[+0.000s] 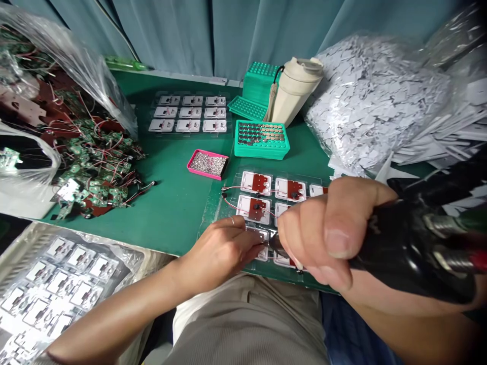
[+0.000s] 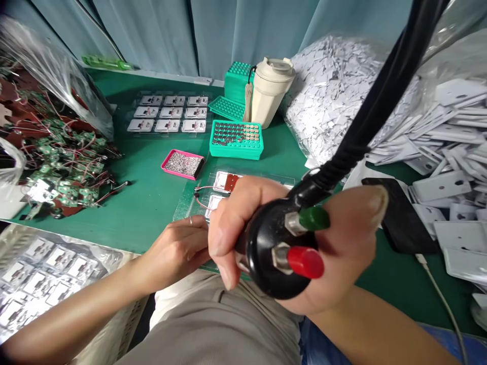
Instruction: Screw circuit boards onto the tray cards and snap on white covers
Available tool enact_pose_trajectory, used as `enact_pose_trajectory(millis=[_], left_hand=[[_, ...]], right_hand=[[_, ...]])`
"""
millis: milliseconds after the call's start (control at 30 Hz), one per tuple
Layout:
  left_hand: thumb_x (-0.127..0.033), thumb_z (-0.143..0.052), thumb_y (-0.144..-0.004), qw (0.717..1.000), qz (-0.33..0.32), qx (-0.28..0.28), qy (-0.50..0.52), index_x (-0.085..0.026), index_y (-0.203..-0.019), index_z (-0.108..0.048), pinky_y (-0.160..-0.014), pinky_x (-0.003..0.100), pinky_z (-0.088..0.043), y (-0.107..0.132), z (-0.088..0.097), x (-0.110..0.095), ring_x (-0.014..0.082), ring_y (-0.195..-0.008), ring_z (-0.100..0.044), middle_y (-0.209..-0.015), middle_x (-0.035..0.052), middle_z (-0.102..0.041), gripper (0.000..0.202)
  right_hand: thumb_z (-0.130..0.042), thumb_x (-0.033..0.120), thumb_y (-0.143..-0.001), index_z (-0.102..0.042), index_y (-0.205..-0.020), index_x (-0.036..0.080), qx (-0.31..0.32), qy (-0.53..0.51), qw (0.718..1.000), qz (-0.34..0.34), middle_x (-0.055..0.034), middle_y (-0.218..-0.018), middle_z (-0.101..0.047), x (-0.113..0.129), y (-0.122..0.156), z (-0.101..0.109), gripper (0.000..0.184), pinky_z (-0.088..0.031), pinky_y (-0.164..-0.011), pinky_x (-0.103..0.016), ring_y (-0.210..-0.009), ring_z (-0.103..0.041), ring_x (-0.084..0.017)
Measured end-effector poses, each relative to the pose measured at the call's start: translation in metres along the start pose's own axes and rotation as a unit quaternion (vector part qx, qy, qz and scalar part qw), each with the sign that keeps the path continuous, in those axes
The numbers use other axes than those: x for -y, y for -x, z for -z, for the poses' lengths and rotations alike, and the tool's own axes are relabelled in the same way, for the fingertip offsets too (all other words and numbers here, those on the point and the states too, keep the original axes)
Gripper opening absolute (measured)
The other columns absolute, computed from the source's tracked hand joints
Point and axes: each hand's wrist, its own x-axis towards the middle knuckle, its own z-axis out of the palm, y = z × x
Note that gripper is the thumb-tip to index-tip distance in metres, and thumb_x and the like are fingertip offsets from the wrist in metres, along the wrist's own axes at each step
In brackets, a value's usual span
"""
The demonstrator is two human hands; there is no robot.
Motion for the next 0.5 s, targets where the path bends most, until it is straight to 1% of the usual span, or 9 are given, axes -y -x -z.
enact_pose_trajectory(millis=[133, 200, 267, 367, 433, 500], left_hand=[[-0.018, -0.052, -0.096, 0.999, 0.016, -0.014, 0.05, -0.015, -0.08, -0.063, -0.066, 0.029, -0.044, 0.004, 0.003, 0.001, 0.0156, -0.065, -0.05, -0.067, 0.0021, -0.061, 0.019], [-0.017, -0.054, -0.095, 0.997, 0.027, -0.031, 0.061, -0.015, -0.082, -0.064, -0.066, 0.028, -0.043, 0.006, 0.006, 0.001, 0.0147, -0.064, -0.048, -0.067, 0.0014, -0.062, 0.017], [-0.013, -0.054, -0.094, 0.996, 0.051, -0.032, 0.06, -0.016, -0.084, -0.064, -0.064, 0.027, -0.041, 0.006, 0.009, 0.001, 0.0145, -0.065, -0.048, -0.068, 0.0008, -0.063, 0.015], [-0.008, -0.053, -0.092, 0.995, 0.084, -0.005, 0.046, -0.017, -0.086, -0.064, -0.062, 0.025, -0.039, 0.006, 0.011, 0.001, 0.0155, -0.069, -0.05, -0.072, 0.0011, -0.062, 0.016], [-0.009, -0.049, -0.092, 0.996, 0.083, 0.02, 0.027, -0.017, -0.082, -0.062, -0.062, 0.026, -0.04, 0.007, 0.009, 0.002, 0.017, -0.07, -0.051, -0.069, 0.0018, -0.06, 0.018], [-0.013, -0.046, -0.094, 0.997, 0.07, 0.034, -0.015, -0.017, -0.075, -0.059, -0.061, 0.027, -0.041, 0.008, 0.007, 0.003, 0.0191, -0.069, -0.052, -0.063, 0.0025, -0.058, 0.023]], right_hand=[[-0.035, 0.069, -0.091, -0.073, -0.081, 0.016, -0.032, 0.024, 0.999, -0.007, -0.0026, -0.051, -0.057, 0.001, -0.011, -0.012, 0.066, -0.04, -0.048, -0.028, -0.047, -0.051, -0.013], [-0.044, 0.069, -0.088, -0.073, -0.075, 0.016, -0.057, 0.02, 0.998, -0.017, -0.0021, -0.048, -0.057, -0.001, -0.014, -0.013, 0.062, -0.037, -0.045, -0.027, -0.044, -0.049, -0.013], [-0.051, 0.069, -0.084, -0.071, -0.07, 0.016, -0.082, 0.009, 0.996, -0.029, -0.002, -0.046, -0.056, -0.006, -0.014, -0.013, 0.059, -0.037, -0.043, -0.027, -0.041, -0.049, -0.013], [-0.057, 0.066, -0.081, -0.069, -0.066, 0.016, -0.099, -0.003, 0.994, -0.047, -0.0022, -0.045, -0.056, -0.015, -0.014, -0.013, 0.054, -0.036, -0.042, -0.027, -0.04, -0.049, -0.014], [-0.06, 0.063, -0.08, -0.067, -0.064, 0.016, -0.091, -0.004, 0.994, -0.052, -0.0017, -0.045, -0.056, -0.02, -0.015, -0.015, 0.05, -0.036, -0.041, -0.027, -0.04, -0.049, -0.013], [-0.062, 0.061, -0.079, -0.064, -0.062, 0.017, -0.068, 0.013, 0.995, -0.064, -0.0009, -0.046, -0.055, -0.024, -0.016, -0.018, 0.047, -0.037, -0.042, -0.026, -0.041, -0.05, -0.013]])
